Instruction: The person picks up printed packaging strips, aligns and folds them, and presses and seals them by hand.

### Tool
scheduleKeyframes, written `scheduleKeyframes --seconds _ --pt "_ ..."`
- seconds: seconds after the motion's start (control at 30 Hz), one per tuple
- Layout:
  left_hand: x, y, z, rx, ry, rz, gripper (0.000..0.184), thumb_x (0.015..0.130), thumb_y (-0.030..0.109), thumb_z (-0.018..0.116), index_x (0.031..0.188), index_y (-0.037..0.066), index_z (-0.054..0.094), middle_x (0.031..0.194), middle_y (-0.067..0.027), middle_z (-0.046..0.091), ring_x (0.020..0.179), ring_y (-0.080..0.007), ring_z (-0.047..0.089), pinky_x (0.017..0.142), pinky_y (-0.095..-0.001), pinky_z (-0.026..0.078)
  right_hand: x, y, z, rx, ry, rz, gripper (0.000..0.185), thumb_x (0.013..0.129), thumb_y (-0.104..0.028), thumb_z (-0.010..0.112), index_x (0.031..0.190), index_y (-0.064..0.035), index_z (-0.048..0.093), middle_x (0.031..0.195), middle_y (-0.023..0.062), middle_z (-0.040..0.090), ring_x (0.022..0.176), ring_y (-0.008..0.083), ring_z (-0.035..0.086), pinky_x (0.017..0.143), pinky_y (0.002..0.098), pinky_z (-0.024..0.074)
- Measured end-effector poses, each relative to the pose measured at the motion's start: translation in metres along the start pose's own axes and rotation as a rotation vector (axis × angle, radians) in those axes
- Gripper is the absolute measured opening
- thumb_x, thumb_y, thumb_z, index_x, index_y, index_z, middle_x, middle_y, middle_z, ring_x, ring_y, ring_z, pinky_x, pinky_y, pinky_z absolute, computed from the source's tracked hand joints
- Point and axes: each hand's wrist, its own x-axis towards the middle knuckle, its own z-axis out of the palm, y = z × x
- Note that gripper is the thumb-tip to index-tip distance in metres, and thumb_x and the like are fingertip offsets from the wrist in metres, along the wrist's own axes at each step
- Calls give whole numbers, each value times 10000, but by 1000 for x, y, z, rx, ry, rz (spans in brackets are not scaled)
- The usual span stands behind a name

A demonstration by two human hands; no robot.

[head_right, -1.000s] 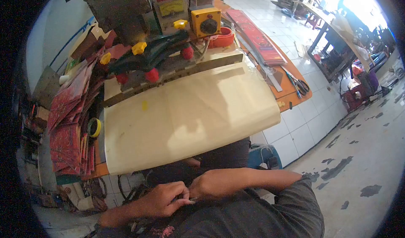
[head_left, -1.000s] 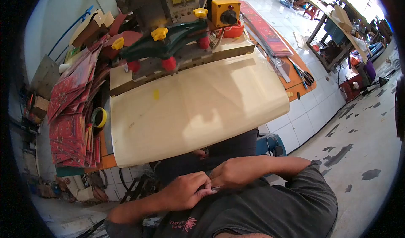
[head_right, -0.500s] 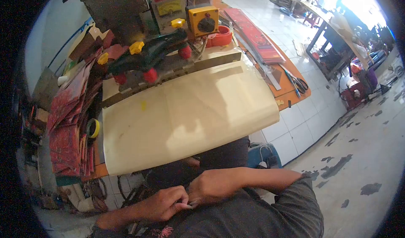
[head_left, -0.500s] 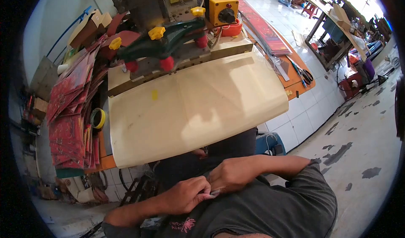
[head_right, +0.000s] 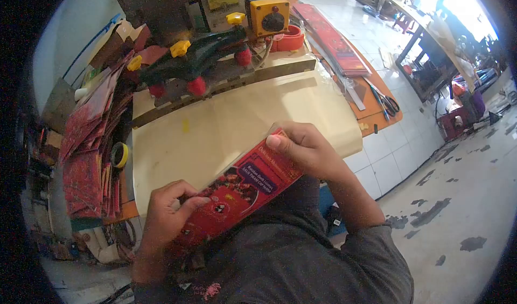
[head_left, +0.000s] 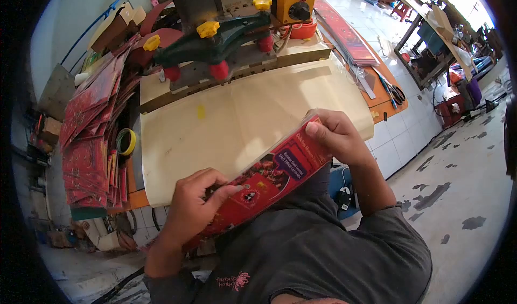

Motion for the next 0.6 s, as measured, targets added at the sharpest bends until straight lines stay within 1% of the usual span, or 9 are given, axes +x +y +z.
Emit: scheduleKeyframes --seconds 0.07,0.17,0.2,0.33,0.43,0.5,0.53,0.57,0.6 --pt "-2 0 -6 -4 71 -11 235 919 174 751 839 -34 678 742 -113 665 724 -170 629 702 -313 484 1 -2 -1 3 8 -12 366 1067 -351 571 1042 0 669 913 14 683 843 70 618 769 252 504" --pt "-4 -10 -12 60 106 -5 265 954 190 713 840 -42 655 730 -101 645 714 -162 609 696 -314 478 3 7 0 -8 34 -65 374 1067 -359 568 1036 1 666 915 18 687 838 75 625 765 253 505" --pt "-3 -11 -14 80 113 45 211 965 142 689 880 -48 654 727 -146 627 648 -251 593 636 -330 459 4 10 2 21 27 -56 374 1068 -361 567 1037 -1 664 915 20 687 840 76 626 767 254 506" --pt "-1 -15 -16 121 135 47 206 972 128 670 864 -47 655 727 -147 625 655 -252 604 636 -328 462 7 12 9 71 31 -67 378 1068 -367 565 1042 -2 658 918 19 688 847 81 631 771 256 510" --pt "2 -12 -12 208 218 107 110 945 86 682 928 -22 671 788 -137 653 708 -272 632 681 -339 489 9 16 8 53 62 -103 381 1070 -367 561 1053 2 655 934 28 688 856 84 633 779 262 515" --pt "9 -5 0 511 723 380 154 890 49 724 1026 0 670 874 -129 680 775 -314 655 744 -373 520 9 18 11 101 98 -112 376 1070 -361 562 1064 4 651 945 40 692 864 95 643 788 268 521" --pt "1 -15 3 508 728 450 277 849 48 769 1099 22 652 943 -130 688 829 -347 662 788 -412 533 9 20 14 149 133 -120 370 1069 -355 562 1076 5 648 956 52 696 873 105 653 796 275 528" --pt "-8 -20 12 356 669 508 242 851 60 775 1063 23 665 905 -121 687 810 -335 667 773 -407 536 11 24 18 151 131 -122 370 1069 -355 562 1076 5 648 956 52 696 873 105 653 796 275 528" --pt "-17 -22 24 206 606 559 208 853 72 781 1026 24 678 866 -111 686 792 -323 673 757 -403 539 13 31 23 290 172 -127 355 1069 -342 563 1100 3 637 989 69 698 884 118 666 805 285 542"
